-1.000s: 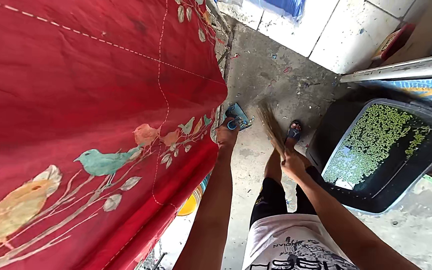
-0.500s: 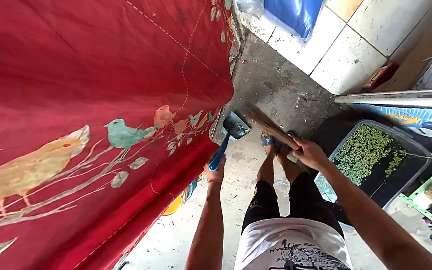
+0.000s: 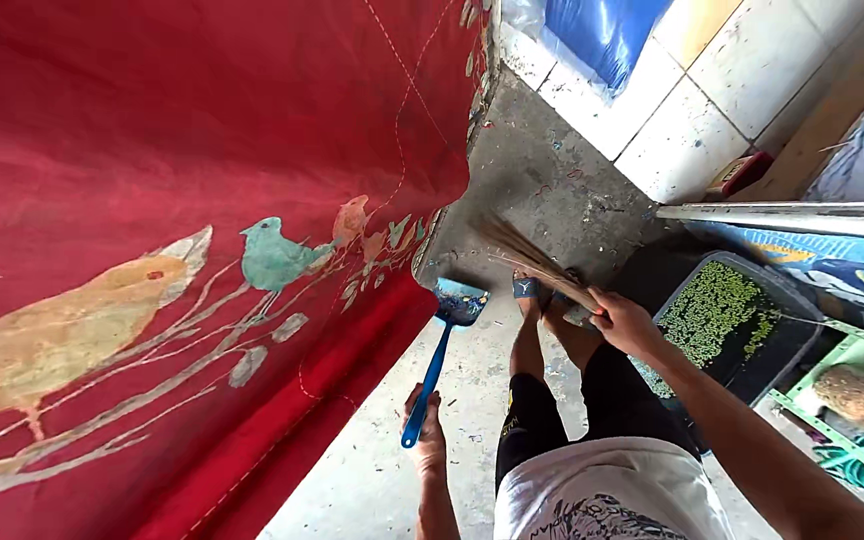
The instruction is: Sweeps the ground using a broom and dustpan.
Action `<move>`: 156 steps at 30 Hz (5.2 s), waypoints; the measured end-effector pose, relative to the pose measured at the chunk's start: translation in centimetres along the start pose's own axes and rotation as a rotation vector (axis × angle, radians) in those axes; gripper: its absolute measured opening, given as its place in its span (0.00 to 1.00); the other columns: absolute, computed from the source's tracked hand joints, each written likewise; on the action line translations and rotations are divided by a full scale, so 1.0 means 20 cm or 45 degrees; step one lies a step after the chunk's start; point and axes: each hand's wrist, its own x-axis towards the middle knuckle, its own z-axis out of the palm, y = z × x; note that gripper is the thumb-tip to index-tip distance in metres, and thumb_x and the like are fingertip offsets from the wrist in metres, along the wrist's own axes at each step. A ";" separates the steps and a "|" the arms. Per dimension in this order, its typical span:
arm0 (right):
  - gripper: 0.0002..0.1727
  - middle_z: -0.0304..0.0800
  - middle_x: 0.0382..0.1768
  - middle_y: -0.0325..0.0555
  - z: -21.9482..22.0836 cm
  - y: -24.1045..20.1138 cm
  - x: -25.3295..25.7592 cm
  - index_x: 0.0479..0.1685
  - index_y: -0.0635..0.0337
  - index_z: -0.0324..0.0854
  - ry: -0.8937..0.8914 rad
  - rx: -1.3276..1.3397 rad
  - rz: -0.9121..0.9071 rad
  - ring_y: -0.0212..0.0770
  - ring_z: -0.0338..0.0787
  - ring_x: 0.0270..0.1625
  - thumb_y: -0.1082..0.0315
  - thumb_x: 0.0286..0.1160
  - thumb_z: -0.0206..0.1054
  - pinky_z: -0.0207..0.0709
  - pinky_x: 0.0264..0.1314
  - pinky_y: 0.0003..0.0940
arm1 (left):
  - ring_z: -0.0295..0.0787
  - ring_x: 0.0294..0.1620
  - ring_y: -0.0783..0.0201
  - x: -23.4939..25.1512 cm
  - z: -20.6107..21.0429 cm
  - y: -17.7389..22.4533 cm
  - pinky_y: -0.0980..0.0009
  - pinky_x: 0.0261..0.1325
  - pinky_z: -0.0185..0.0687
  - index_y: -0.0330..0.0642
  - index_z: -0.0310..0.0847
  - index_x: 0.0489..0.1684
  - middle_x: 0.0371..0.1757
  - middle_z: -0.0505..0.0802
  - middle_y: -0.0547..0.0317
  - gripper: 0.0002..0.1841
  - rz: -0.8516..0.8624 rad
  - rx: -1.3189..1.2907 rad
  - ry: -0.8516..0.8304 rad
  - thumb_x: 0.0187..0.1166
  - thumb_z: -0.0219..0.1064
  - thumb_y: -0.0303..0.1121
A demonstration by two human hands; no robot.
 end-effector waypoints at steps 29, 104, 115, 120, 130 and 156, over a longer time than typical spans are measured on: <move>0.35 0.86 0.68 0.55 -0.13 0.14 0.47 0.84 0.50 0.73 -0.073 0.027 0.113 0.59 0.84 0.72 0.60 0.73 0.71 0.78 0.71 0.66 | 0.95 0.47 0.56 0.05 0.02 0.01 0.56 0.53 0.94 0.32 0.77 0.73 0.55 0.94 0.45 0.28 -0.127 0.035 -0.048 0.75 0.73 0.36; 0.38 0.85 0.71 0.61 0.61 0.22 -0.39 0.90 0.51 0.66 0.016 0.128 -0.011 0.64 0.84 0.72 0.61 0.76 0.70 0.75 0.73 0.69 | 0.96 0.48 0.48 -1.15 -0.55 -0.52 0.52 0.55 0.94 0.32 0.75 0.75 0.55 0.94 0.39 0.27 -0.274 -0.375 0.443 0.78 0.73 0.33; 0.33 0.84 0.68 0.69 0.77 -0.40 0.81 0.77 0.61 0.77 0.146 -0.133 -0.091 0.72 0.81 0.73 0.63 0.67 0.76 0.73 0.68 0.77 | 0.96 0.51 0.44 -1.42 -0.86 -1.02 0.49 0.56 0.94 0.31 0.73 0.77 0.59 0.92 0.36 0.26 -0.382 -0.432 0.566 0.82 0.69 0.33; 0.29 0.87 0.58 0.71 1.22 -0.48 0.32 0.70 0.65 0.79 -0.171 -0.472 -0.249 0.73 0.88 0.60 0.71 0.63 0.75 0.79 0.57 0.76 | 0.96 0.50 0.47 -1.50 -0.96 -1.20 0.51 0.55 0.94 0.32 0.74 0.76 0.57 0.93 0.39 0.25 -0.444 -0.442 0.628 0.81 0.70 0.31; 0.37 0.82 0.73 0.66 0.98 -0.21 -0.30 0.90 0.50 0.66 0.139 -0.231 -0.023 0.71 0.81 0.73 0.61 0.78 0.71 0.72 0.72 0.76 | 0.97 0.48 0.50 -1.59 -1.19 -1.40 0.54 0.54 0.95 0.33 0.75 0.76 0.55 0.94 0.42 0.25 -0.451 -0.452 0.662 0.80 0.71 0.31; 0.39 0.81 0.73 0.61 1.81 -0.66 -0.53 0.90 0.47 0.65 -0.182 -0.643 -0.305 0.66 0.81 0.74 0.63 0.74 0.70 0.73 0.74 0.72 | 0.96 0.50 0.48 -2.06 -1.21 -1.70 0.53 0.54 0.95 0.32 0.75 0.75 0.56 0.94 0.39 0.25 -0.473 -0.621 0.843 0.81 0.69 0.33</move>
